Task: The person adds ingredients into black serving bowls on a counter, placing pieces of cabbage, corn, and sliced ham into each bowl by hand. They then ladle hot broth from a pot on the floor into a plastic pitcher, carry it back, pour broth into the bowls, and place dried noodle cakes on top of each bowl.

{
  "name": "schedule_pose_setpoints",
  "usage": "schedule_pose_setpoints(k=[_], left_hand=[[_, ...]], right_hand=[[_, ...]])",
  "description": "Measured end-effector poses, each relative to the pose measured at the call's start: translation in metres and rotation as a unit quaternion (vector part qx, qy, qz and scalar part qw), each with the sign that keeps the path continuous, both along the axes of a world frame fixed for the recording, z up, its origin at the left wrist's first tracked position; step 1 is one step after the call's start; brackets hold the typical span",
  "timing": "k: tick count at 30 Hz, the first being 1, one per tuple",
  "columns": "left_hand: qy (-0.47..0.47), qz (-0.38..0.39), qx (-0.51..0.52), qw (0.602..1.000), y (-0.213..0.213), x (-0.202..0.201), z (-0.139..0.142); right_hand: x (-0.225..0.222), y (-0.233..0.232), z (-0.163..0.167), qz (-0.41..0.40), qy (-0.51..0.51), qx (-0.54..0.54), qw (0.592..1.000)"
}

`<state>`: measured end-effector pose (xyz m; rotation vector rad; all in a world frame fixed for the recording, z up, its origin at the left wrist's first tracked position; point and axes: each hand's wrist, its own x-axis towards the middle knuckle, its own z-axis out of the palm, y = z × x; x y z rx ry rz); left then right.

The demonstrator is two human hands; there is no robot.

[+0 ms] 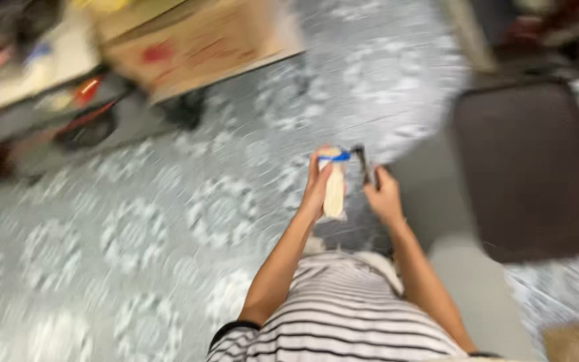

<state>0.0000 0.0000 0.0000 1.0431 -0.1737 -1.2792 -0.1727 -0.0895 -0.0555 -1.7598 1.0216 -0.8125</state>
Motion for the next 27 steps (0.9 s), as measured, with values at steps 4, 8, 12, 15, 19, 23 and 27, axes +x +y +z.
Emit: schedule_pose_setpoints(k=[4, 8, 12, 15, 19, 23, 27], left_hand=[[-0.071, 0.101, -0.044, 0.991, 0.022, 0.106, 0.002], [-0.047, 0.215, -0.034, 0.975, 0.05, 0.183, -0.01], [-0.074, 0.288, -0.026, 0.954, 0.055, 0.271, -0.021], [-0.148, 0.318, 0.001, 0.937, 0.068, 0.355, -0.007], [-0.21, 0.374, -0.036, 0.903, 0.088, 0.455, 0.022], [-0.249, 0.417, -0.03, 0.874, 0.132, 0.538, 0.04], [-0.26, 0.448, 0.0, 0.855, 0.177, 0.625, 0.037]], right_hand=[[0.115, -0.031, 0.02, 0.127, 0.015, 0.097, 0.987], [0.204, -0.046, 0.022, 0.23, 0.011, 0.101, 0.968], [0.294, -0.064, -0.001, 0.339, 0.028, 0.127, 0.932], [0.379, -0.073, -0.011, 0.351, 0.112, 0.143, 0.919], [0.527, -0.074, -0.003, 0.419, 0.104, 0.045, 0.901], [0.665, -0.046, 0.014, 0.429, 0.201, -0.107, 0.874], [0.791, -0.009, 0.024, 0.474, 0.1, -0.126, 0.866]])
